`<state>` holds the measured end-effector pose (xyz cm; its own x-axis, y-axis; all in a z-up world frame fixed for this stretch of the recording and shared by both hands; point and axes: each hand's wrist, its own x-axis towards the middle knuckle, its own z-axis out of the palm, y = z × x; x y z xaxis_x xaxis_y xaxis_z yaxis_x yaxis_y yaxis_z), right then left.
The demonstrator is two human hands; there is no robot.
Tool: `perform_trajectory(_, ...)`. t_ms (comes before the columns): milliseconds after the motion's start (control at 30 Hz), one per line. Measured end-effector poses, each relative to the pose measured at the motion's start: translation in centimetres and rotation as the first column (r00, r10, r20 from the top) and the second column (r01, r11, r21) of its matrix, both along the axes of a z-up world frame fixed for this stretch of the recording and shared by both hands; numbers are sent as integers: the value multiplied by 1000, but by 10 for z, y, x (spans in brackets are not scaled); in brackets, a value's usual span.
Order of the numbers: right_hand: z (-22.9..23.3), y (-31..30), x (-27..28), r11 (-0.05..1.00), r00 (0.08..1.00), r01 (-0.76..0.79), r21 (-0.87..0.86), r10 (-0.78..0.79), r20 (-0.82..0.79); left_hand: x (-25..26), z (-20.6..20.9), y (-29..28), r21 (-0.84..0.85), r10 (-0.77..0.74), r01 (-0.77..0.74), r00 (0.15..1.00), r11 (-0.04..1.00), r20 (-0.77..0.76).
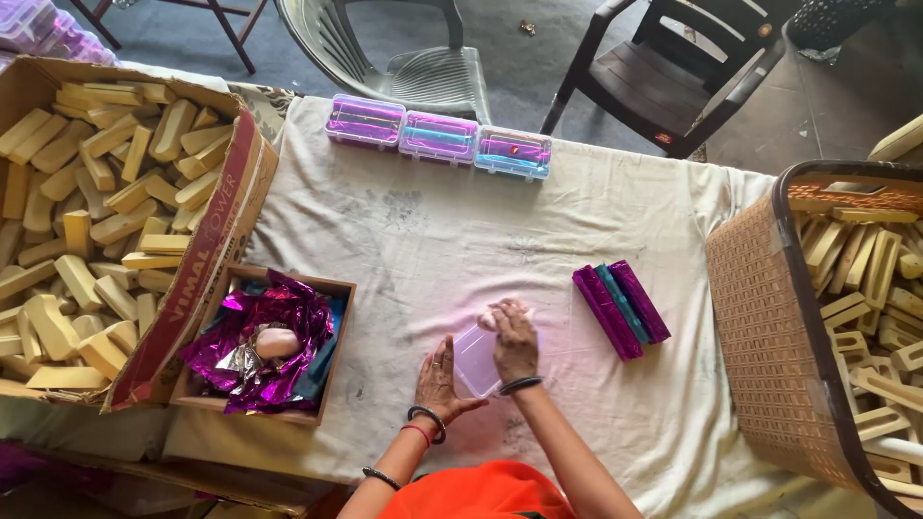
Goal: The person wipes a translucent plastic container with a pink cloth, then places several foil-wrapped rectangular items inside it. After closing the container, the person picks up wooden blocks from a basket and wipes them individually with the cloth.
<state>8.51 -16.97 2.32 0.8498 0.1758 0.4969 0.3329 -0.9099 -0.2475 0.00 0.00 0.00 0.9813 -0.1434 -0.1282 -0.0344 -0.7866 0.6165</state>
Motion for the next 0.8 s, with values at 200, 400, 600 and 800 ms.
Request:
perform_trajectory(200,8,29,-57,969,960,-231,85,241,-142,1,-16,-1,-33,19,-18,998,999,53)
perform_trajectory(400,51,-20,-82,885,858,-456,91,464,-218,-3,-6,-1,-115,60,-52,996,992,65)
perform_trajectory(600,40,-64,-29,987,894,-156,-36,126,-430,-3,15,0,15,35,-36,998,999,60)
perform_trajectory(800,25,-47,-31,915,992,67,399,-17,-127,-6,28,-6,-190,194,-181,980,965,49)
